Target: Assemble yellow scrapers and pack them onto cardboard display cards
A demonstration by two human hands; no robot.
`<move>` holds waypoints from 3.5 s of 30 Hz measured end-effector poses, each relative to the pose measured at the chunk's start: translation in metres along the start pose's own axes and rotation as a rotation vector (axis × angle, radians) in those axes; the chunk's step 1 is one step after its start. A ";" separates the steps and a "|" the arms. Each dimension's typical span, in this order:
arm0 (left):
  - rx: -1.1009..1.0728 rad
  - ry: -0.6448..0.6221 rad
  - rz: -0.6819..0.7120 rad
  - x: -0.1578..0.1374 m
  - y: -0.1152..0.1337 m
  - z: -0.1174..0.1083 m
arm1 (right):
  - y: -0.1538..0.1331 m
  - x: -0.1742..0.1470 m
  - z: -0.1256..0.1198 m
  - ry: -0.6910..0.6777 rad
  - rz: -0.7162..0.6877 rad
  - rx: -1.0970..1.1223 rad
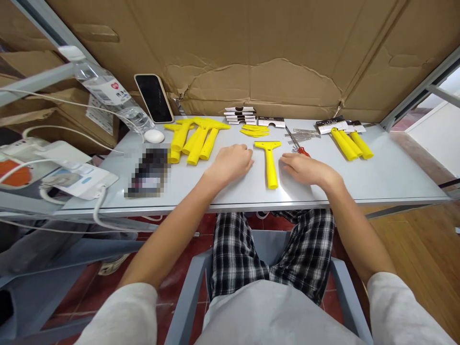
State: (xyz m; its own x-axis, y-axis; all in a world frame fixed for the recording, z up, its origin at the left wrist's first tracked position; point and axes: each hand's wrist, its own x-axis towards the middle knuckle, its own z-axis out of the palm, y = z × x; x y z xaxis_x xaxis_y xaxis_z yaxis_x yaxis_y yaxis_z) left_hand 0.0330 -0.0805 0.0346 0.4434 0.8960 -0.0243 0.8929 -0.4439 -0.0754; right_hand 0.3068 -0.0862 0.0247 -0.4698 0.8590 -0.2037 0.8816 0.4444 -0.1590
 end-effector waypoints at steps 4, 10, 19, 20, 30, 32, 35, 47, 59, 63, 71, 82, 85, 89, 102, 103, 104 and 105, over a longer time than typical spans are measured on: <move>-0.010 0.039 0.007 0.048 -0.025 -0.005 | 0.014 0.018 -0.044 -0.096 0.100 0.036; -0.008 0.127 0.010 0.090 -0.043 0.009 | 0.055 0.086 -0.076 0.194 0.143 0.080; -0.057 0.161 0.075 0.093 -0.049 0.025 | 0.074 0.153 -0.054 0.270 0.237 -0.100; -0.067 0.168 0.076 0.093 -0.050 0.025 | 0.072 0.156 -0.052 0.272 0.239 -0.116; -0.256 0.257 0.032 0.087 -0.052 0.020 | 0.067 0.155 -0.042 0.383 0.202 -0.161; -0.280 0.293 0.026 0.087 -0.053 0.022 | 0.066 0.144 -0.043 0.428 0.188 -0.133; -0.341 0.338 0.018 0.088 -0.055 0.023 | 0.059 0.118 -0.046 0.462 0.179 -0.066; -0.528 0.275 0.060 0.089 -0.044 0.027 | -0.002 0.008 -0.008 0.402 0.111 -0.156; -0.544 0.158 0.225 0.090 -0.048 0.033 | -0.022 -0.038 0.033 0.322 -0.001 -0.149; -0.679 0.172 0.097 0.091 -0.048 0.035 | -0.014 -0.038 0.041 0.321 -0.082 -0.034; -1.545 0.112 -0.228 0.087 -0.039 0.031 | -0.007 -0.036 0.043 0.309 -0.160 0.096; -1.732 0.222 -0.392 0.098 -0.040 0.038 | 0.007 -0.052 0.040 0.246 -0.238 0.341; -1.729 0.223 -0.408 0.099 -0.043 0.040 | 0.011 -0.054 0.039 0.244 -0.279 0.367; -1.719 0.198 -0.389 0.102 -0.047 0.044 | 0.009 -0.058 0.038 0.209 -0.342 0.379; -1.781 0.204 -0.455 0.098 -0.038 0.038 | -0.001 -0.044 0.042 0.343 -0.380 0.370; -1.784 0.207 -0.461 0.098 -0.038 0.038 | -0.002 -0.044 0.042 0.353 -0.374 0.369; -1.789 0.214 -0.470 0.098 -0.038 0.037 | -0.002 -0.044 0.041 0.357 -0.368 0.366; -1.797 0.223 -0.478 0.098 -0.038 0.037 | -0.003 -0.044 0.041 0.361 -0.360 0.360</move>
State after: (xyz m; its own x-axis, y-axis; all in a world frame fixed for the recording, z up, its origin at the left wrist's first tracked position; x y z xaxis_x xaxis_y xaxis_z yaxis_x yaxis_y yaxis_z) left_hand 0.0399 0.0250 -0.0014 0.0321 0.9801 -0.1959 -0.1316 0.1984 0.9712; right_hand 0.3234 -0.1357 -0.0058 -0.6342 0.7309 0.2523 0.5702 0.6625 -0.4858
